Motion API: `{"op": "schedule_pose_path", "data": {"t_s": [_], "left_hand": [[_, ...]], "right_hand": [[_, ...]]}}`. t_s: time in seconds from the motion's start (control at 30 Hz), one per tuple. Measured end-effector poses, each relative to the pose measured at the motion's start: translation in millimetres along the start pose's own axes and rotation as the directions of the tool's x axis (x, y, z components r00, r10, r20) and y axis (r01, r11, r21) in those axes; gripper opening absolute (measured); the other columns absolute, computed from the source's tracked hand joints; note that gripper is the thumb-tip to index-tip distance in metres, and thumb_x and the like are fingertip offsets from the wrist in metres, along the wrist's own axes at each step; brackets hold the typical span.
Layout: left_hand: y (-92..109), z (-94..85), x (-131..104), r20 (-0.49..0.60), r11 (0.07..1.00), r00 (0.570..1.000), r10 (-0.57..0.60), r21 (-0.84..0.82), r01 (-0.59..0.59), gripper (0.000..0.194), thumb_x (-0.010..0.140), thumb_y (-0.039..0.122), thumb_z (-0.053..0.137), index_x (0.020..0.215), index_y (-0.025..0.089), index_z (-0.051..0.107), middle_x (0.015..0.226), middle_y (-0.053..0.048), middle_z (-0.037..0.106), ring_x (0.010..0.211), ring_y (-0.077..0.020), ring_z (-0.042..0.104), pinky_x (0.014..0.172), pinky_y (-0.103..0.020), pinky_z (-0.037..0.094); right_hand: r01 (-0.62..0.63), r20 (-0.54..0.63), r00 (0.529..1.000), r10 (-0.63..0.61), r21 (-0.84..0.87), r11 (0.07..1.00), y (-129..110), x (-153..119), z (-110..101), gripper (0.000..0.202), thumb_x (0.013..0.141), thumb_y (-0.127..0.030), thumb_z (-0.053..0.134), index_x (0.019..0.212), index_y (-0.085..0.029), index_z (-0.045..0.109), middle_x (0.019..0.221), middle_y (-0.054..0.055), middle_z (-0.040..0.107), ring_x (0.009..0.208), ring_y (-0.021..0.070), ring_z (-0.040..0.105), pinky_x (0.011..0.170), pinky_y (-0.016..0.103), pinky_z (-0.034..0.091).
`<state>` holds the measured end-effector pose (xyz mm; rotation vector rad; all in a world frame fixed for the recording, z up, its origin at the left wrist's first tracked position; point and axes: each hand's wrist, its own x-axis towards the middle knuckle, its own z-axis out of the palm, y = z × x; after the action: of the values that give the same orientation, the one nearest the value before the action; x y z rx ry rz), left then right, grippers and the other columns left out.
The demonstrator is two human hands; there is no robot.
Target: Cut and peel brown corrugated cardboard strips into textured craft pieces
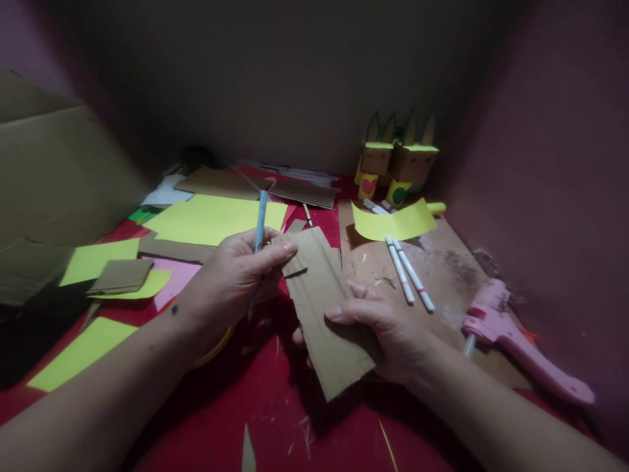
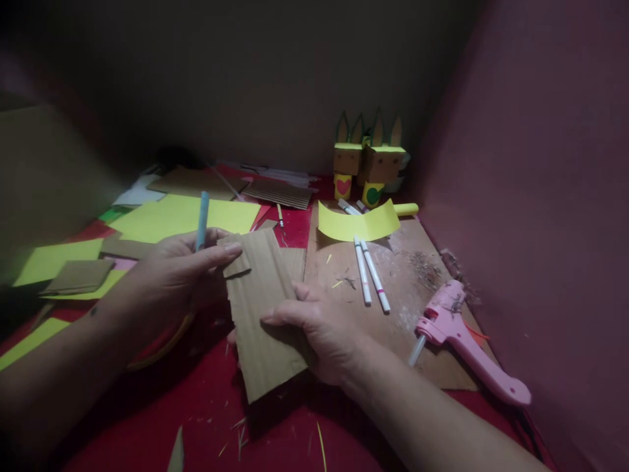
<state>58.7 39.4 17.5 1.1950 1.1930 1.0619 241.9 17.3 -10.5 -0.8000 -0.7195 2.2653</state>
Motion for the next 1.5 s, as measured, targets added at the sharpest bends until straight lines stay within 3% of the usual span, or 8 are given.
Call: {"op": "schedule_pose_path", "data": {"t_s": [0.33,0.57,0.8,0.93,1.1,1.27,1.4,1.5], "left_hand": [[0.8,-9.5,9.4,-0.078,0.995,0.994,0.08,0.061,-0.076,0.025,0.076,0.029,0.076,0.093,0.016,0.062,0.046,0.009,0.043,0.039,-0.004,0.036,0.04,-0.014,0.029],[0.2,-1.2,5.9,-0.097,0.992,0.995,-0.007,0.128,0.019,0.024,0.079,0.034,0.072,0.087,0.017,0.057,0.045,0.008,0.043,0.037,-0.0053,0.034,0.035,-0.015,0.025],[5.0,0.8,5.2,-0.076,0.984,0.996,0.046,0.177,-0.032,0.036,0.082,0.039,0.067,0.113,0.022,0.058,0.054,0.007,0.048,0.039,-0.0069,0.037,0.036,-0.017,0.028],[-0.5,2.1,3.3,-0.042,0.933,0.991,0.124,0.345,-0.102,0.046,0.075,0.041,0.074,0.115,0.022,0.059,0.072,0.001,0.063,0.051,-0.0121,0.054,0.044,-0.021,0.041],[-0.9,-0.2,3.4,-0.051,0.844,0.978,0.204,0.515,-0.149,0.035,0.076,0.04,0.072,0.103,0.02,0.063,0.08,-0.003,0.068,0.065,-0.0171,0.061,0.055,-0.025,0.047],[8.6,-4.9,4.2,-0.12,0.915,0.968,0.218,0.37,-0.16,0.034,0.069,0.03,0.078,0.098,0.02,0.063,0.07,0.003,0.062,0.051,-0.008,0.049,0.046,-0.019,0.038],[8.9,-3.5,-2.5,0.005,0.993,0.999,0.049,0.109,-0.05,0.034,0.077,0.033,0.072,0.109,0.025,0.062,0.058,0.006,0.051,0.04,-0.005,0.038,0.037,-0.017,0.028],[7.0,1.4,-8.4,0.08,0.997,0.996,-0.03,0.077,0.024,0.047,0.083,0.033,0.065,0.128,0.027,0.053,0.056,0.007,0.05,0.038,-0.0062,0.038,0.035,-0.018,0.029]], "right_hand": [[0.042,-0.056,0.997,-0.045,-0.048,0.998,1.6,4.4,-1.9,0.047,0.06,-0.017,0.066,0.105,-0.016,0.054,0.076,0.011,0.074,0.063,0.0227,0.07,0.061,0.036,0.056],[0.064,-0.08,0.994,-0.071,-0.083,0.995,3.1,4.1,0.9,0.045,0.062,-0.015,0.065,0.106,-0.016,0.055,0.071,0.006,0.071,0.062,0.0228,0.069,0.06,0.035,0.054],[0.09,-0.13,0.986,-0.102,-0.095,0.991,2.8,3.8,2.7,0.048,0.063,-0.018,0.067,0.11,-0.017,0.056,0.073,0.004,0.069,0.061,0.0213,0.067,0.061,0.037,0.054],[0.079,-0.109,0.99,-0.09,-0.103,0.991,2.5,3.2,4.2,0.051,0.062,-0.02,0.07,0.111,-0.016,0.056,0.07,0.003,0.069,0.054,0.0185,0.064,0.056,0.033,0.052],[0.086,-0.087,0.992,-0.094,-0.097,0.992,1.9,4.8,3.5,0.049,0.063,-0.018,0.064,0.111,-0.015,0.054,0.067,0.002,0.068,0.052,0.0182,0.063,0.056,0.033,0.052],[0.1,-0.085,0.99,-0.108,-0.102,0.99,1.3,5.4,1.5,0.049,0.062,-0.018,0.063,0.11,-0.015,0.054,0.068,0.004,0.069,0.057,0.0209,0.066,0.06,0.036,0.053],[0.132,-0.099,0.985,-0.141,-0.09,0.987,3.3,6.8,-1.6,0.046,0.066,-0.018,0.065,0.111,-0.017,0.056,0.071,0.004,0.069,0.06,0.0198,0.066,0.061,0.034,0.052],[0.193,-0.109,0.974,-0.2,-0.074,0.978,5.4,8.8,-4.7,0.043,0.068,-0.018,0.067,0.111,-0.018,0.058,0.074,0.003,0.07,0.061,0.0182,0.064,0.061,0.032,0.052]]}}
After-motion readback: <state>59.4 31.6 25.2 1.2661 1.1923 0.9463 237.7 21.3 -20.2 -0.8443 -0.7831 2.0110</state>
